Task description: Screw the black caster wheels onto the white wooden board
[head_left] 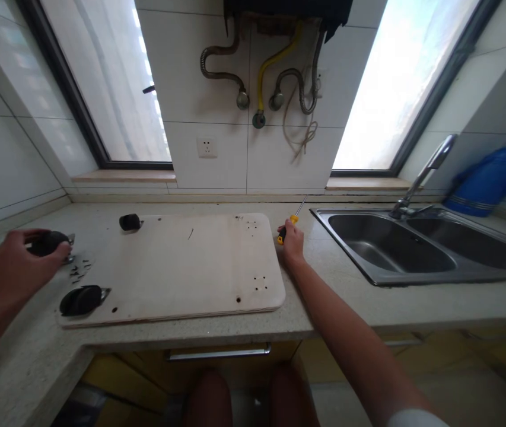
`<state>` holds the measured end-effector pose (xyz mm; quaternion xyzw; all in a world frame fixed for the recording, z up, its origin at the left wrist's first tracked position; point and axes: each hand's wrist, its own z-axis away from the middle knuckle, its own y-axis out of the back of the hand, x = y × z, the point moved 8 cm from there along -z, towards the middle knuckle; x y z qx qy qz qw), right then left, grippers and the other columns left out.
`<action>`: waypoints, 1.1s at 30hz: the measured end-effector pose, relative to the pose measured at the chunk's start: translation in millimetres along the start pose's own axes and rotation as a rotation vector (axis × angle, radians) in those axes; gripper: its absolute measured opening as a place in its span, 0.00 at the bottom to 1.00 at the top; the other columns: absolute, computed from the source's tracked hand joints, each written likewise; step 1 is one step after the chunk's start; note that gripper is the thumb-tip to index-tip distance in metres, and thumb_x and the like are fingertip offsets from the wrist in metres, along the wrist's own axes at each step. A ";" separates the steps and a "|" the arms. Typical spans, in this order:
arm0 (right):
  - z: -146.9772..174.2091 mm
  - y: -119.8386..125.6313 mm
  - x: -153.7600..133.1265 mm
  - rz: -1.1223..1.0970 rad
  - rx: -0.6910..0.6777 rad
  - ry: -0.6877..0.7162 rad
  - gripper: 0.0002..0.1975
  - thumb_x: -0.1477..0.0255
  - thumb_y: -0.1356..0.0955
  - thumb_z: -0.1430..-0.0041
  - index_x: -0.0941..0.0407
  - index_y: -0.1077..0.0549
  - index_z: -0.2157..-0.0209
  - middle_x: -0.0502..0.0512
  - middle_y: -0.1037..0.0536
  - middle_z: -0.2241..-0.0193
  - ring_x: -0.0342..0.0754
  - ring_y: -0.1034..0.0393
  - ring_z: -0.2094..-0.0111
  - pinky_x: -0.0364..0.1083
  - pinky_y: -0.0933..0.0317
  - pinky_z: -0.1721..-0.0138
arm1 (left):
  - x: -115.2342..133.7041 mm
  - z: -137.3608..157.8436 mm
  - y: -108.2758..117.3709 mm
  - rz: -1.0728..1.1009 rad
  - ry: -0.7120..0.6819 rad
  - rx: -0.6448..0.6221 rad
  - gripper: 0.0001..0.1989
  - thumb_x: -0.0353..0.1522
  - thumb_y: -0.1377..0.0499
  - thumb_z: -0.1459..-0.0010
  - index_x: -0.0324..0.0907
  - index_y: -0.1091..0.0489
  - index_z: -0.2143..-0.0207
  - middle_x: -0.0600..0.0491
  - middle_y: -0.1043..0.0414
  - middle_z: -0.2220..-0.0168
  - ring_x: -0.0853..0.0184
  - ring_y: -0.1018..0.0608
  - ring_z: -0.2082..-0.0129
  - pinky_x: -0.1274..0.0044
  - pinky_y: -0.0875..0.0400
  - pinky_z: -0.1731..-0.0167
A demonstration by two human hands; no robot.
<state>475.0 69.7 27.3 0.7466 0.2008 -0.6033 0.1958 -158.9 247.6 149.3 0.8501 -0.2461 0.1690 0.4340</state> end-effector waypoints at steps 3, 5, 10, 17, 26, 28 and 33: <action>-0.4 -3.0 -1.5 0.019 -0.011 0.026 0.20 0.53 0.29 0.22 0.57 0.20 0.56 0.53 0.16 0.60 0.47 0.20 0.61 0.51 0.22 0.54 | 70.1 15.9 -0.3 0.268 0.003 0.067 0.40 0.53 0.34 0.44 0.53 0.29 0.32 0.47 0.21 0.33 0.31 0.18 0.37 0.35 0.21 0.39; 0.7 -3.1 -4.5 0.037 -0.016 0.055 0.21 0.53 0.30 0.22 0.57 0.20 0.58 0.52 0.17 0.62 0.47 0.20 0.61 0.51 0.22 0.53 | 125.3 28.3 -18.1 0.423 -0.135 0.040 0.41 0.47 0.30 0.46 0.50 0.31 0.31 0.44 0.21 0.34 0.39 0.16 0.39 0.40 0.19 0.39; 4.5 -3.7 -10.7 0.079 -0.027 0.127 0.22 0.52 0.30 0.22 0.56 0.21 0.61 0.52 0.17 0.63 0.48 0.21 0.60 0.53 0.24 0.51 | 237.5 62.6 -98.8 0.720 -0.299 -0.174 0.34 0.45 0.29 0.45 0.44 0.29 0.38 0.41 0.17 0.44 0.50 0.13 0.46 0.53 0.16 0.40; 6.1 -8.9 -10.8 0.125 -0.030 0.186 0.23 0.52 0.30 0.22 0.55 0.22 0.64 0.51 0.18 0.65 0.49 0.21 0.59 0.53 0.25 0.49 | 341.0 89.6 -194.7 0.822 -0.455 -0.614 0.31 0.43 0.31 0.44 0.40 0.24 0.41 0.39 0.17 0.42 0.52 0.14 0.46 0.56 0.19 0.38; 11.3 -12.9 -18.3 0.122 -0.023 0.242 0.29 0.46 0.37 0.24 0.51 0.25 0.72 0.57 0.19 0.67 0.54 0.26 0.63 0.53 0.34 0.54 | 342.9 91.8 -213.5 0.724 -0.554 -0.590 0.26 0.45 0.32 0.39 0.43 0.21 0.42 0.43 0.16 0.44 0.53 0.15 0.47 0.60 0.20 0.41; 11.2 -13.1 -18.5 0.119 -0.025 0.239 0.30 0.45 0.38 0.25 0.51 0.25 0.72 0.58 0.19 0.66 0.55 0.26 0.62 0.53 0.35 0.54 | 343.1 93.5 -213.2 0.683 -0.553 -0.579 0.25 0.47 0.32 0.38 0.44 0.21 0.43 0.44 0.16 0.45 0.53 0.15 0.47 0.61 0.19 0.44; 9.9 -12.4 -18.3 0.112 -0.028 0.226 0.30 0.43 0.39 0.26 0.51 0.25 0.72 0.58 0.20 0.67 0.55 0.26 0.61 0.53 0.36 0.53 | 344.1 95.9 -210.1 0.647 -0.558 -0.537 0.30 0.49 0.33 0.37 0.44 0.23 0.39 0.43 0.17 0.42 0.51 0.16 0.47 0.63 0.20 0.47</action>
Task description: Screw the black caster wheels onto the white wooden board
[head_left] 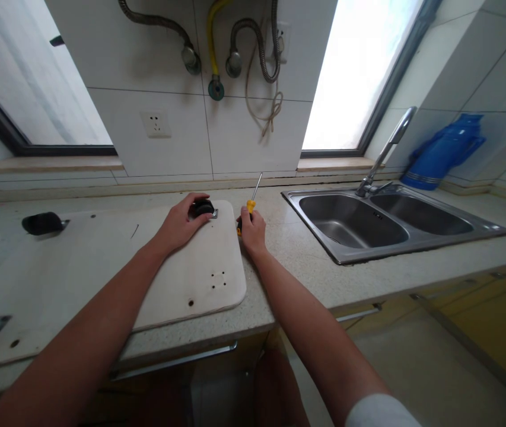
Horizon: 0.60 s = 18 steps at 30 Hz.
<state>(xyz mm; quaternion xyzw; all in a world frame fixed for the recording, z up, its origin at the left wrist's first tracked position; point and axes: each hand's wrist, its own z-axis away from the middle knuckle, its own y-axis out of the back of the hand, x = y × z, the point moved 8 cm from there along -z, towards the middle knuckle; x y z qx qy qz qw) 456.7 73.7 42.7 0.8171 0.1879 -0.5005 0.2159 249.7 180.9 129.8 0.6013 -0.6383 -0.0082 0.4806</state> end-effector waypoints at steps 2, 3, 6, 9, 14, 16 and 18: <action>-0.3 0.8 -0.4 -0.003 0.006 -0.001 0.30 0.43 0.38 0.27 0.50 0.25 0.72 0.58 0.20 0.67 0.56 0.26 0.61 0.53 0.36 0.53 | 0.7 0.8 0.4 -0.020 0.000 0.010 0.31 0.49 0.33 0.38 0.44 0.24 0.38 0.43 0.17 0.42 0.52 0.16 0.48 0.63 0.20 0.48; -0.3 1.2 -0.5 -0.005 0.010 -0.002 0.30 0.43 0.38 0.27 0.50 0.26 0.72 0.58 0.20 0.67 0.56 0.26 0.61 0.54 0.36 0.53 | 1.1 1.1 0.1 -0.028 -0.001 0.009 0.31 0.49 0.33 0.38 0.43 0.23 0.38 0.43 0.16 0.43 0.52 0.15 0.49 0.63 0.20 0.48; -0.4 1.5 -0.7 -0.005 0.017 -0.004 0.29 0.44 0.38 0.27 0.50 0.27 0.73 0.58 0.20 0.67 0.56 0.26 0.62 0.53 0.37 0.54 | 3.2 1.2 -0.8 -0.044 -0.010 0.011 0.30 0.49 0.32 0.38 0.43 0.23 0.39 0.43 0.15 0.45 0.52 0.15 0.50 0.63 0.20 0.48; -0.4 0.5 -0.7 0.002 0.012 -0.003 0.28 0.45 0.38 0.27 0.50 0.26 0.72 0.58 0.21 0.67 0.55 0.27 0.61 0.53 0.37 0.54 | 5.4 0.7 -1.7 -0.058 -0.013 0.018 0.30 0.49 0.32 0.38 0.43 0.23 0.40 0.43 0.15 0.45 0.53 0.15 0.51 0.63 0.20 0.47; -0.3 0.5 -0.6 0.023 0.011 -0.006 0.27 0.48 0.37 0.27 0.51 0.25 0.72 0.58 0.20 0.67 0.55 0.26 0.61 0.52 0.37 0.55 | 8.7 0.8 -2.5 -0.097 -0.014 0.029 0.28 0.48 0.32 0.39 0.43 0.22 0.41 0.44 0.15 0.45 0.54 0.15 0.52 0.64 0.19 0.47; -0.2 0.8 -0.5 0.027 0.012 -0.012 0.26 0.48 0.37 0.26 0.51 0.25 0.72 0.57 0.20 0.67 0.55 0.26 0.61 0.52 0.37 0.55 | 8.8 1.1 -2.6 -0.118 -0.016 0.028 0.28 0.48 0.32 0.39 0.44 0.22 0.41 0.44 0.14 0.46 0.54 0.15 0.54 0.64 0.19 0.48; -0.2 0.8 -0.5 0.028 0.012 -0.018 0.26 0.49 0.37 0.26 0.51 0.25 0.72 0.57 0.20 0.68 0.55 0.26 0.62 0.52 0.37 0.55 | 8.9 1.4 -2.9 -0.139 -0.026 0.019 0.28 0.47 0.32 0.39 0.44 0.22 0.40 0.45 0.14 0.47 0.54 0.15 0.55 0.63 0.19 0.48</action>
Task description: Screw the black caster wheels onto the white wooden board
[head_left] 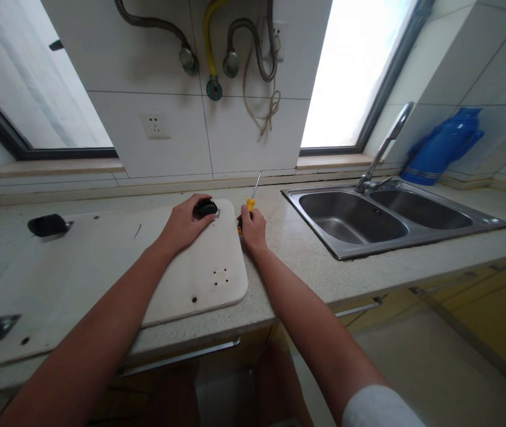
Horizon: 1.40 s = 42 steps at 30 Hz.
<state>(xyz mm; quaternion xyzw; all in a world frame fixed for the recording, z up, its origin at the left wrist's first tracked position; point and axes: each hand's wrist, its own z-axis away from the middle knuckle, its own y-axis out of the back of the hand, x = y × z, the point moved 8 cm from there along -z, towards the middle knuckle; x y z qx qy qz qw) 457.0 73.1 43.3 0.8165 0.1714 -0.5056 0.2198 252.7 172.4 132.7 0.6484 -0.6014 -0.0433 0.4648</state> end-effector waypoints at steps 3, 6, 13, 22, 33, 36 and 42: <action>0.0 -0.3 -0.3 -0.001 0.000 -0.002 0.26 0.50 0.37 0.26 0.51 0.25 0.72 0.57 0.20 0.68 0.55 0.25 0.62 0.52 0.37 0.55 | 1.6 -0.1 -1.1 -0.016 -0.034 -0.020 0.29 0.45 0.33 0.39 0.43 0.22 0.39 0.44 0.15 0.45 0.54 0.14 0.53 0.64 0.19 0.47; -0.2 -0.8 -0.3 -0.002 0.003 -0.002 0.26 0.50 0.37 0.26 0.51 0.25 0.73 0.58 0.19 0.67 0.55 0.25 0.61 0.52 0.37 0.55 | 2.4 -0.8 -2.7 -0.056 -0.044 -0.033 0.30 0.44 0.34 0.39 0.43 0.23 0.37 0.44 0.14 0.45 0.54 0.14 0.54 0.64 0.20 0.47; -1.3 -1.9 0.6 0.001 0.008 0.005 0.26 0.50 0.36 0.25 0.51 0.25 0.73 0.58 0.18 0.68 0.54 0.25 0.62 0.51 0.36 0.55 | 1.1 -2.3 -4.0 -0.179 -0.024 -0.013 0.29 0.43 0.34 0.39 0.43 0.24 0.37 0.42 0.15 0.43 0.47 0.14 0.47 0.59 0.22 0.41; -1.5 -2.8 1.0 0.000 0.008 -0.002 0.26 0.50 0.36 0.25 0.51 0.25 0.74 0.58 0.18 0.68 0.54 0.25 0.62 0.51 0.36 0.56 | 2.0 -1.7 -4.4 -0.203 -0.009 -0.012 0.28 0.43 0.35 0.39 0.42 0.24 0.39 0.41 0.15 0.43 0.47 0.15 0.47 0.59 0.22 0.41; -0.6 -1.8 -0.9 0.007 -0.004 -0.015 0.26 0.51 0.35 0.26 0.51 0.25 0.73 0.58 0.19 0.68 0.55 0.25 0.62 0.52 0.36 0.55 | -0.6 -1.4 -4.2 -0.202 0.010 -0.005 0.28 0.45 0.35 0.39 0.44 0.24 0.39 0.43 0.15 0.43 0.48 0.15 0.47 0.60 0.22 0.42; -0.4 -1.6 -1.5 0.007 -0.005 -0.017 0.26 0.51 0.35 0.25 0.51 0.25 0.73 0.57 0.19 0.68 0.55 0.24 0.62 0.51 0.35 0.54 | 0.0 -1.0 -3.9 -0.195 0.001 0.003 0.28 0.45 0.35 0.39 0.43 0.24 0.39 0.42 0.15 0.43 0.47 0.15 0.46 0.60 0.22 0.41; 0.5 -0.9 -2.8 0.013 -0.004 -0.019 0.26 0.52 0.36 0.25 0.51 0.25 0.74 0.58 0.18 0.67 0.55 0.24 0.61 0.51 0.35 0.54 | 2.2 -0.1 -3.5 -0.168 -0.007 0.006 0.30 0.45 0.35 0.40 0.42 0.24 0.39 0.41 0.16 0.42 0.48 0.15 0.44 0.60 0.23 0.38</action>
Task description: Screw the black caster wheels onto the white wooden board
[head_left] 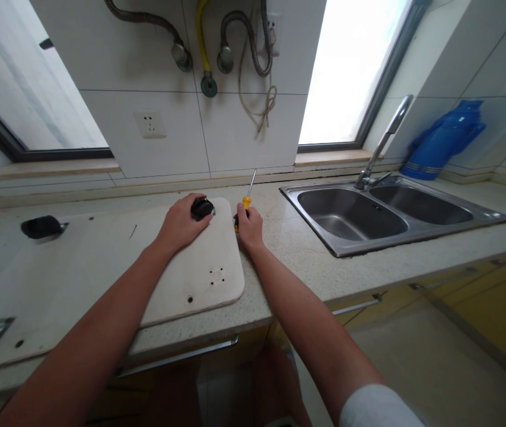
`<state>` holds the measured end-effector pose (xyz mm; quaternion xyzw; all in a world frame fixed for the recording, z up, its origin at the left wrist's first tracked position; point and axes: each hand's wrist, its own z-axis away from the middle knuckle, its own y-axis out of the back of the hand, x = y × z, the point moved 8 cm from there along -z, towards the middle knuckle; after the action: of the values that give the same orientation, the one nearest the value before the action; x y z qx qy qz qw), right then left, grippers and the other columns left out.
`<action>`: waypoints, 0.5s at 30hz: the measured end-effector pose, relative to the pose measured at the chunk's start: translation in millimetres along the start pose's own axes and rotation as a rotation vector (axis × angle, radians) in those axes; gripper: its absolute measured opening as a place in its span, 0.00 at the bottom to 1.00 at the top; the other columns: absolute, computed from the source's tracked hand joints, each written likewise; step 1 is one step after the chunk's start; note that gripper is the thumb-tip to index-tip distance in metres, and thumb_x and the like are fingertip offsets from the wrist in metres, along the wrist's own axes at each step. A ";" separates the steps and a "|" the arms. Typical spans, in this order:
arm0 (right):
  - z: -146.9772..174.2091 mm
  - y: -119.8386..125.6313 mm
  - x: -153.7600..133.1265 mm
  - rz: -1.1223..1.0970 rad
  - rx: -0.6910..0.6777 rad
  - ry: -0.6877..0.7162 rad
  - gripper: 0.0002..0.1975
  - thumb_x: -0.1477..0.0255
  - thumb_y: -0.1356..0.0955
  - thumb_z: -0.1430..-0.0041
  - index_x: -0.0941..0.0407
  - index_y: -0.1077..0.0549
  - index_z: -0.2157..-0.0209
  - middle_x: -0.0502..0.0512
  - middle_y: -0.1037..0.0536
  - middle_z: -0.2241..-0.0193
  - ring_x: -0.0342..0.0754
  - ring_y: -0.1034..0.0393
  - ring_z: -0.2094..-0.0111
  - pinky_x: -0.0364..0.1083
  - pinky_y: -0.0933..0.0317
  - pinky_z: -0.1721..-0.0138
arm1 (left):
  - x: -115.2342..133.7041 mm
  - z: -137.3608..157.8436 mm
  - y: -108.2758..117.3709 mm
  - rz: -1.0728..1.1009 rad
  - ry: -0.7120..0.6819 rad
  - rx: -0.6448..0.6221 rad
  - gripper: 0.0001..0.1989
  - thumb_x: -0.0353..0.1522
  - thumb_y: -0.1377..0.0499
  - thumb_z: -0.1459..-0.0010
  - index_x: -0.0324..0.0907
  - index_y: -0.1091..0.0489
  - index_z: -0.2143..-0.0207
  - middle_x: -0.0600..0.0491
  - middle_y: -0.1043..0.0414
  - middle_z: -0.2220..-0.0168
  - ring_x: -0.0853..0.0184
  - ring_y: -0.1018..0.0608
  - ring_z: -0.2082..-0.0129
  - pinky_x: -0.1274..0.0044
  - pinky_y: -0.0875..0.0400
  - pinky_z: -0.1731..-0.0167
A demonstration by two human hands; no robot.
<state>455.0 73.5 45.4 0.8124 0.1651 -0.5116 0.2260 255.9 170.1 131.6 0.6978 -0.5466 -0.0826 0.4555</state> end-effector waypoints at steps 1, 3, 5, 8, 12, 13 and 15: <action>0.1 0.0 0.0 0.001 0.000 0.000 0.26 0.51 0.36 0.25 0.51 0.25 0.74 0.58 0.18 0.67 0.55 0.24 0.61 0.51 0.35 0.54 | 0.5 0.1 0.3 0.000 0.000 0.001 0.30 0.45 0.34 0.40 0.42 0.24 0.39 0.41 0.16 0.42 0.48 0.15 0.43 0.60 0.23 0.38; 0.3 -0.1 0.3 0.003 0.000 -0.001 0.26 0.51 0.36 0.25 0.51 0.25 0.73 0.58 0.18 0.67 0.55 0.24 0.61 0.51 0.35 0.54 | 1.3 0.1 0.9 0.000 0.002 0.002 0.30 0.45 0.34 0.40 0.42 0.25 0.39 0.41 0.16 0.41 0.48 0.15 0.43 0.60 0.23 0.38; 0.3 -0.1 0.8 0.005 0.001 -0.004 0.26 0.52 0.36 0.25 0.51 0.24 0.73 0.58 0.18 0.67 0.55 0.24 0.61 0.51 0.35 0.55 | 2.0 0.1 1.2 0.001 0.005 -0.001 0.29 0.45 0.33 0.40 0.43 0.25 0.39 0.42 0.16 0.41 0.48 0.15 0.43 0.61 0.23 0.38; 0.1 -0.3 1.1 0.006 0.003 -0.007 0.25 0.52 0.36 0.24 0.52 0.24 0.73 0.58 0.18 0.67 0.54 0.24 0.61 0.51 0.35 0.55 | 3.0 0.2 1.1 0.003 0.003 -0.006 0.29 0.45 0.33 0.40 0.44 0.25 0.39 0.42 0.16 0.41 0.49 0.15 0.43 0.61 0.23 0.38; -0.3 -0.2 0.9 0.003 0.003 -0.009 0.25 0.52 0.35 0.25 0.51 0.25 0.74 0.57 0.18 0.68 0.54 0.25 0.62 0.50 0.36 0.56 | 3.0 0.6 0.7 0.003 0.007 -0.001 0.31 0.44 0.32 0.41 0.42 0.25 0.38 0.41 0.17 0.41 0.48 0.16 0.43 0.60 0.23 0.37; -0.5 -0.2 0.9 0.003 0.003 -0.008 0.25 0.52 0.35 0.25 0.51 0.25 0.74 0.57 0.18 0.68 0.54 0.25 0.62 0.50 0.36 0.56 | 2.7 0.7 0.5 0.002 0.009 -0.001 0.31 0.45 0.32 0.41 0.42 0.26 0.38 0.41 0.17 0.41 0.48 0.16 0.43 0.60 0.23 0.37; -0.6 -0.2 1.0 0.003 0.001 -0.006 0.25 0.53 0.35 0.25 0.51 0.25 0.74 0.57 0.18 0.68 0.54 0.24 0.62 0.50 0.36 0.56 | 2.4 1.1 0.3 0.001 0.011 0.001 0.32 0.45 0.32 0.41 0.42 0.26 0.37 0.41 0.17 0.40 0.48 0.16 0.43 0.60 0.23 0.37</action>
<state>455.8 74.0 44.7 0.8110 0.1632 -0.5139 0.2270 256.0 167.5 132.2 0.6981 -0.5446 -0.0782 0.4582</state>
